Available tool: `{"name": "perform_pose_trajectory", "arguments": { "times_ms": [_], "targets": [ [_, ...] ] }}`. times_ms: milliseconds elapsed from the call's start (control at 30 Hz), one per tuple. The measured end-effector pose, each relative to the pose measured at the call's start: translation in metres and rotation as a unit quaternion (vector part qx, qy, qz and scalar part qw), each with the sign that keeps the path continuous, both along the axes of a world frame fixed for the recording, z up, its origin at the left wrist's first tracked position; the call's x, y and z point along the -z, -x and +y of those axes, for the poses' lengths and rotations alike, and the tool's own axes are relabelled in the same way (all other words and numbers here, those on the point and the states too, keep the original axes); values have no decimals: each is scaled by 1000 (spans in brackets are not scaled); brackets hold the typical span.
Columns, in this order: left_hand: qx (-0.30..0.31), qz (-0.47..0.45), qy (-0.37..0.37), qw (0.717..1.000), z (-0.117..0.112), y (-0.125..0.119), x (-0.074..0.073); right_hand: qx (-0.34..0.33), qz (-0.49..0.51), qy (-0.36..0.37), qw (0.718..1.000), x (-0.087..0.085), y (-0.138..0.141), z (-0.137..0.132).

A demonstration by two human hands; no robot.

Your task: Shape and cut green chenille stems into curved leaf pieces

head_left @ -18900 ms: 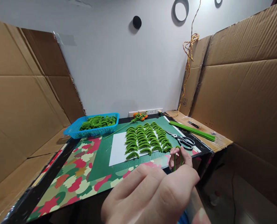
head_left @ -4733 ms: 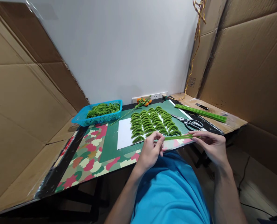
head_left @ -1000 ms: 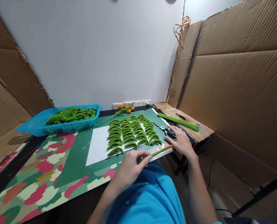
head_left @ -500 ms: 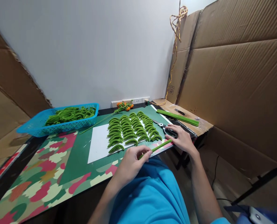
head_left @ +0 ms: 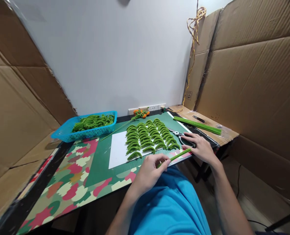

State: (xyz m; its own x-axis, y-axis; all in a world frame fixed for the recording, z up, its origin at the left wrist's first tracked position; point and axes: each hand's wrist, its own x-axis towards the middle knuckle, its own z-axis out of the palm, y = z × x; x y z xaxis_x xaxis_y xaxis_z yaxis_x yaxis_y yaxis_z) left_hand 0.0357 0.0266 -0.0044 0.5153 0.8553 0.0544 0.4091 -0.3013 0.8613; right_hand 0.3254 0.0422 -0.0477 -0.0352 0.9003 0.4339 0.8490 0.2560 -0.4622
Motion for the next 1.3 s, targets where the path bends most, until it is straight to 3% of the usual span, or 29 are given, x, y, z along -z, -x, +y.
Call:
{"name": "perform_pose_trajectory", "arguments": {
  "times_ms": [433, 933, 1033, 1133, 1200, 1300],
  "targets": [
    [4, -17, 5, 1000, -3, 0, -3, 85, -18, -44, 995, 16, 0, 2],
    [6, -40, 5, 999, -6, 0, 1, 98, 39, -56, 993, 23, 2, -7],
    [10, -43, 7, 999, -6, 0, 0, 73, 120, -119, 983, 23, 11, -16],
    [17, -41, 2, 999, -7, 0, -1, 32, 264, -268, 926, 19, 27, -28],
    [22, -38, -5, 999, -7, 0, -2, 12, 310, -325, 893, 11, 36, -36],
    [20, -37, -10, 999, -7, -1, -3, -46, 290, -275, 915, -3, 43, -47]
  ]
}}
